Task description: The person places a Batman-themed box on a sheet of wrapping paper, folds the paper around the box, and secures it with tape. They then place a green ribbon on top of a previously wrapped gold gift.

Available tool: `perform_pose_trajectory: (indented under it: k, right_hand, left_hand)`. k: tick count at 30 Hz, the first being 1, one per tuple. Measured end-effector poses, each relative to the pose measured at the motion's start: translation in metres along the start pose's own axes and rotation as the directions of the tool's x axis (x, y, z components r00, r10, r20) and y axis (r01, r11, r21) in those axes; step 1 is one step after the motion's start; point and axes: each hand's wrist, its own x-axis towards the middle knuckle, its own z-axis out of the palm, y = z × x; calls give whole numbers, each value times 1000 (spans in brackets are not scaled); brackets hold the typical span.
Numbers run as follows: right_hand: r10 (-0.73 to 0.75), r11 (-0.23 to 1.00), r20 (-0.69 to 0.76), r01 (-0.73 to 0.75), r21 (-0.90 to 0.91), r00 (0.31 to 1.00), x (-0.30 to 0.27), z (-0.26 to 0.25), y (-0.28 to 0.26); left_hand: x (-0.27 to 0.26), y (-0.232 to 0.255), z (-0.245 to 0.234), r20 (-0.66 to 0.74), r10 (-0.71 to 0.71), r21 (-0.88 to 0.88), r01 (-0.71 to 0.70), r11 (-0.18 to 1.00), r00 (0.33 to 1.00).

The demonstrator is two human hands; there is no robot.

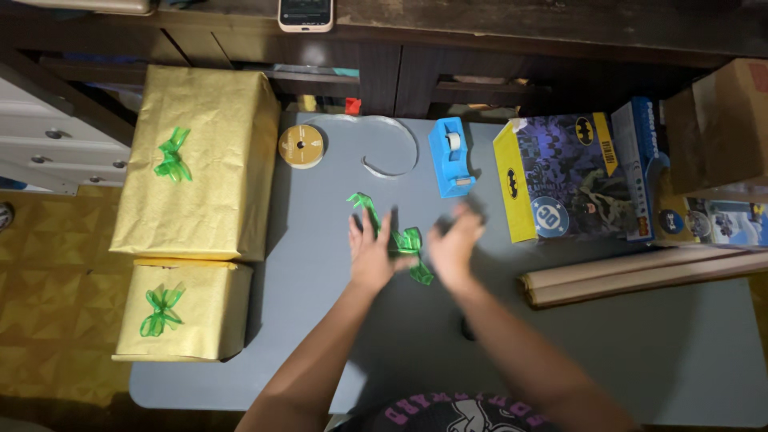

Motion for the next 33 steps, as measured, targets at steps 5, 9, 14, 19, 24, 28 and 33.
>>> perform_pose_trajectory:
  k: [5,9,14,19,24,28,33]
  right_hand:
    - [-83,996,474,59,65,877,-57,7,-27]
    - [-130,988,459,76,135,879,-36,47,-32]
    - [-198,846,454,-82,527,869,17,88,-75]
    - [-289,671,394,-109,734,873,29,82,-115]
    - [-188,844,307,-6,536,933,-24,25,-103]
    - [-71,844,211,-54,534,975,-74,-37,-74]
    - [145,909,-78,-101,404,986,-97,-107,-18]
  left_hand:
    - [-26,-47,29,-148,250,-129,-269,955,957]
    - [-15,-69,61,-266,8,-335,-100,937,964]
    - [43,-88,23,-303,-315,-654,44,755,899]
    - [69,-100,-35,-40,-324,-766,179,617,945]
    - [13,-82,-19,-429,-240,-509,-14,861,871]
    - [-62,-31,25,-309,-63,-544,-123,830,949]
    - [-106,36,54,-176,264,-650,-313,692,948]
